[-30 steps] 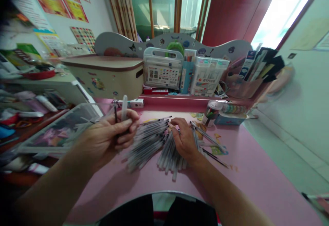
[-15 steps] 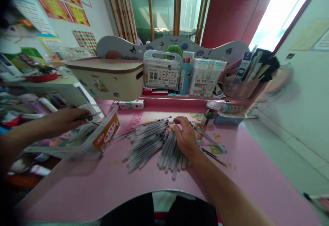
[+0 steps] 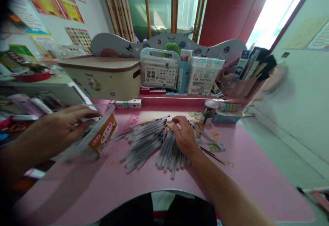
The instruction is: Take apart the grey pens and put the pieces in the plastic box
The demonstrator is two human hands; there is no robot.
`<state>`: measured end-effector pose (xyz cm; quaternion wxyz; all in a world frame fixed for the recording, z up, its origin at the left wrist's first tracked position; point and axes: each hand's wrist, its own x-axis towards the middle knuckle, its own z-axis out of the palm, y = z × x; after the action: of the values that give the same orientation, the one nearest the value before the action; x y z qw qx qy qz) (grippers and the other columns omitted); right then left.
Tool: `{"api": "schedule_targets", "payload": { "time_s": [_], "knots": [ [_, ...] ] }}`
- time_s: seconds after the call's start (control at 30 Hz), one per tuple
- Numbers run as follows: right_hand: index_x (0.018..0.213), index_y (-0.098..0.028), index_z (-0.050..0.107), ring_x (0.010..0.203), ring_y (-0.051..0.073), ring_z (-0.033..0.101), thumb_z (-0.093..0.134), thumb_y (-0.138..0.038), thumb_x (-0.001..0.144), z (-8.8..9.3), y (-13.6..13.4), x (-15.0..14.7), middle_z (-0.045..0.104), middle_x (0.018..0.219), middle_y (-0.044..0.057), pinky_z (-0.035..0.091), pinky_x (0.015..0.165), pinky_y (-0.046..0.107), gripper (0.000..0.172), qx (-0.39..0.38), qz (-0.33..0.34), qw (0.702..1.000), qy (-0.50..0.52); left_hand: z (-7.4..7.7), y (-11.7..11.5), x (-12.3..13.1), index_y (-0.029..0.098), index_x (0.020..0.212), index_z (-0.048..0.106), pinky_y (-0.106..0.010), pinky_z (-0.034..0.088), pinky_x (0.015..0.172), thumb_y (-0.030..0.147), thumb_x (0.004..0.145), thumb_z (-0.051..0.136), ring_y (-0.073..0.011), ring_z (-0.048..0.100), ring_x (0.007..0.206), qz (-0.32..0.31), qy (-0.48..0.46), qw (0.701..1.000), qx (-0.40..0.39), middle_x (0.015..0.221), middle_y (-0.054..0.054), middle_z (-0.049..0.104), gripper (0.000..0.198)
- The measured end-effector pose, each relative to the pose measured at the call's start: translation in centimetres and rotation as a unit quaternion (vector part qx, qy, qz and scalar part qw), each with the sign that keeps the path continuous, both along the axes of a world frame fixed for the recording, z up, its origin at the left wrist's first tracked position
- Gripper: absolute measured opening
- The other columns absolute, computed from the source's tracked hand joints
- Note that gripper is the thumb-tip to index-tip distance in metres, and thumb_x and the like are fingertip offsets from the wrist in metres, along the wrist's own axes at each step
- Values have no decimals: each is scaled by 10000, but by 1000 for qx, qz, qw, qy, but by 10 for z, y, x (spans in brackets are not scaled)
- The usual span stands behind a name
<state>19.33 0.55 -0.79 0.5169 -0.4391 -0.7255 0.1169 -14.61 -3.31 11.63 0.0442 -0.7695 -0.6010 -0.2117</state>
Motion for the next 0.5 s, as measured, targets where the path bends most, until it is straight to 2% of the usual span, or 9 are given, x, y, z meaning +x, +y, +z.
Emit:
{"api": "schedule_targets", "payload": {
  "time_s": [0.1, 0.17, 0.27, 0.37, 0.5],
  "knots": [
    [1057, -209, 566, 940, 211, 591, 456, -207, 929, 0, 0, 0, 609, 1002, 74, 471, 834, 373, 168, 3, -3, 1000, 0, -15, -9, 35, 250, 979, 681, -367, 462, 901, 339, 886, 436, -244, 634, 951, -92, -36, 994, -37, 1034, -53, 701, 277],
    [1060, -207, 566, 941, 212, 593, 456, -211, 930, 0, 0, 0, 608, 1007, 76, 472, 833, 372, 170, 0, -3, 1000, 0, -32, -3, 52, 231, 1021, 682, -372, 456, 922, 264, 881, 421, -256, 630, 999, -99, -34, 992, -75, 1064, -79, 700, 298],
    [1067, -208, 568, 945, 214, 595, 453, -217, 932, -1, 1, 0, 609, 1013, 76, 472, 833, 376, 178, -5, -4, 1000, -3, -57, 23, 73, 201, 1103, 668, -371, 445, 953, 195, 857, 438, -266, 625, 1065, -81, 1, 986, -143, 1126, -111, 695, 337],
    [1062, -208, 569, 935, 215, 595, 456, -211, 927, -1, 1, 0, 611, 1005, 74, 471, 830, 376, 176, -2, -4, 1000, -2, -77, 56, 90, 172, 1175, 637, -358, 450, 947, 212, 855, 478, -276, 623, 1108, -55, 45, 975, -211, 1186, -144, 682, 359],
    [1057, -203, 571, 945, 217, 589, 460, -205, 921, -1, 1, -1, 610, 1008, 79, 469, 837, 376, 176, 0, -4, 1000, -1, -95, 94, 103, 132, 1293, 564, -350, 442, 954, 123, 833, 454, -271, 614, 1146, -39, 66, 970, -229, 1240, -183, 657, 473]
  ]
}}
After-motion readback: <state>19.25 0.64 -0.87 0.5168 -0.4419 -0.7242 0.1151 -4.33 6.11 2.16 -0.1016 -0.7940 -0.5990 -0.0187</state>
